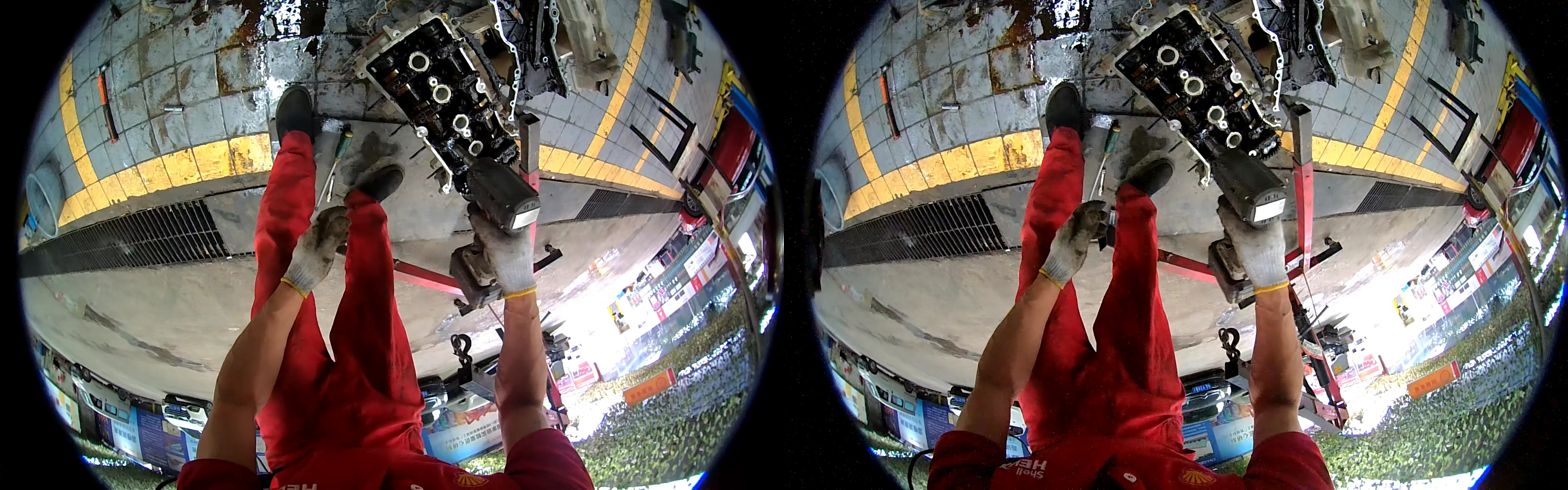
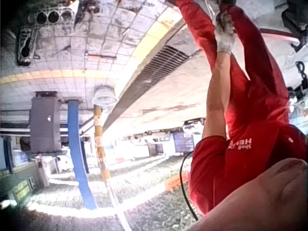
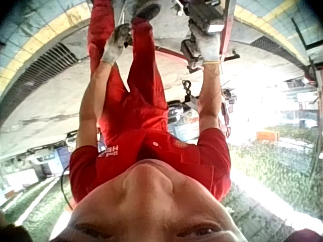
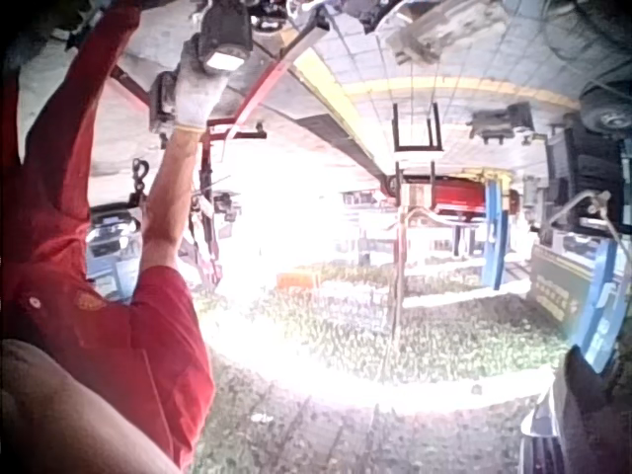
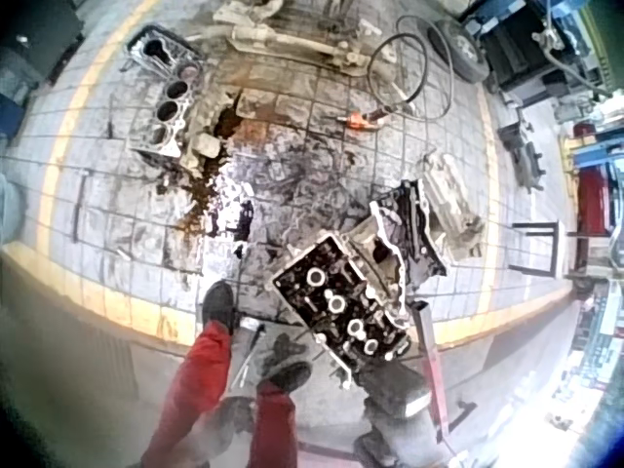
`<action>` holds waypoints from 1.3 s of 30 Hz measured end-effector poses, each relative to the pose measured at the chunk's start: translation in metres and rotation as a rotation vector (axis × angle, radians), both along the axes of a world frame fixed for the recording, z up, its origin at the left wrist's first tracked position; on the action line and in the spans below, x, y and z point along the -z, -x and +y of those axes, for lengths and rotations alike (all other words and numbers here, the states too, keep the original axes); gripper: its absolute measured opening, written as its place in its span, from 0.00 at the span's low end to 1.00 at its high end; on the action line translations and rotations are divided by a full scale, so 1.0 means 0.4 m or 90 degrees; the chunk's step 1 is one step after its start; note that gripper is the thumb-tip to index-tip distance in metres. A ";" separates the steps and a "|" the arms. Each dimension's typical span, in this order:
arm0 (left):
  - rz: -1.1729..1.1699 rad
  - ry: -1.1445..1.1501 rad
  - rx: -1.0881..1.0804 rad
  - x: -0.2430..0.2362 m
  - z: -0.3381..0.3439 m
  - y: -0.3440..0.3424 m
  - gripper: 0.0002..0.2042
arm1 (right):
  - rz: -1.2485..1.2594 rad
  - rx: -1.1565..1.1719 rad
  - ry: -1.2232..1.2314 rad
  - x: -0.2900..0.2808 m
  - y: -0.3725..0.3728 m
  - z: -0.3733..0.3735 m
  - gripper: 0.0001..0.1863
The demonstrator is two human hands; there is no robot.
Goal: The person removes a valve cover from an engine block using a power tool, then wipes the exposed surface with a cloth. They handle the valve cover and engine block, using a power tool to remove bolts and a cloth to clean the surface.
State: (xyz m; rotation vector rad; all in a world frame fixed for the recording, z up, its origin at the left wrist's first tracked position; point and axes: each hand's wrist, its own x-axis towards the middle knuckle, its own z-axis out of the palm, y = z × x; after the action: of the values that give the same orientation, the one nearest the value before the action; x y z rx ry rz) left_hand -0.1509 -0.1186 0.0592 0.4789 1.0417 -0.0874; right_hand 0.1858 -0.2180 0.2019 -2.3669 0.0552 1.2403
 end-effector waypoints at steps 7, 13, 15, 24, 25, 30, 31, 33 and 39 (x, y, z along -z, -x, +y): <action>-0.002 -0.003 -0.040 -0.011 0.004 -0.013 0.21 | 0.041 0.053 -0.023 0.009 0.030 0.032 0.18; -0.010 -0.010 -0.032 -0.014 0.011 -0.026 0.23 | -0.016 -0.042 0.017 0.049 0.030 -0.021 0.24; -0.021 0.051 -0.053 -0.010 0.021 -0.016 0.18 | -0.096 -0.160 -0.011 0.057 0.035 -0.021 0.24; -0.030 0.049 -0.126 0.005 -0.004 -0.018 0.18 | -0.097 -0.151 0.017 0.070 0.033 -0.039 0.29; -0.034 0.054 -0.135 0.005 -0.005 -0.018 0.18 | -0.128 -0.177 0.011 0.070 0.033 -0.044 0.30; -0.083 0.171 -0.224 0.031 0.001 0.000 0.19 | -0.146 -0.250 -0.019 0.043 0.041 -0.032 0.33; -0.094 0.189 -0.222 0.033 -0.022 0.020 0.20 | -0.132 -0.226 -0.034 0.009 0.051 -0.005 0.33; -0.064 0.197 -0.229 0.034 -0.037 0.029 0.19 | -0.102 -0.272 0.008 0.023 0.036 -0.007 0.34; -0.032 0.051 -0.117 0.005 0.005 -0.014 0.19 | -0.037 -0.034 -0.076 0.041 0.015 0.138 0.26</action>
State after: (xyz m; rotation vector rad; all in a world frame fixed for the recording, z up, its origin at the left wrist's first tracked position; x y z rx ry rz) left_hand -0.1454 -0.1165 0.0573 0.3101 1.0239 0.0465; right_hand 0.1797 -0.1627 0.1854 -2.3118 -0.0981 1.1648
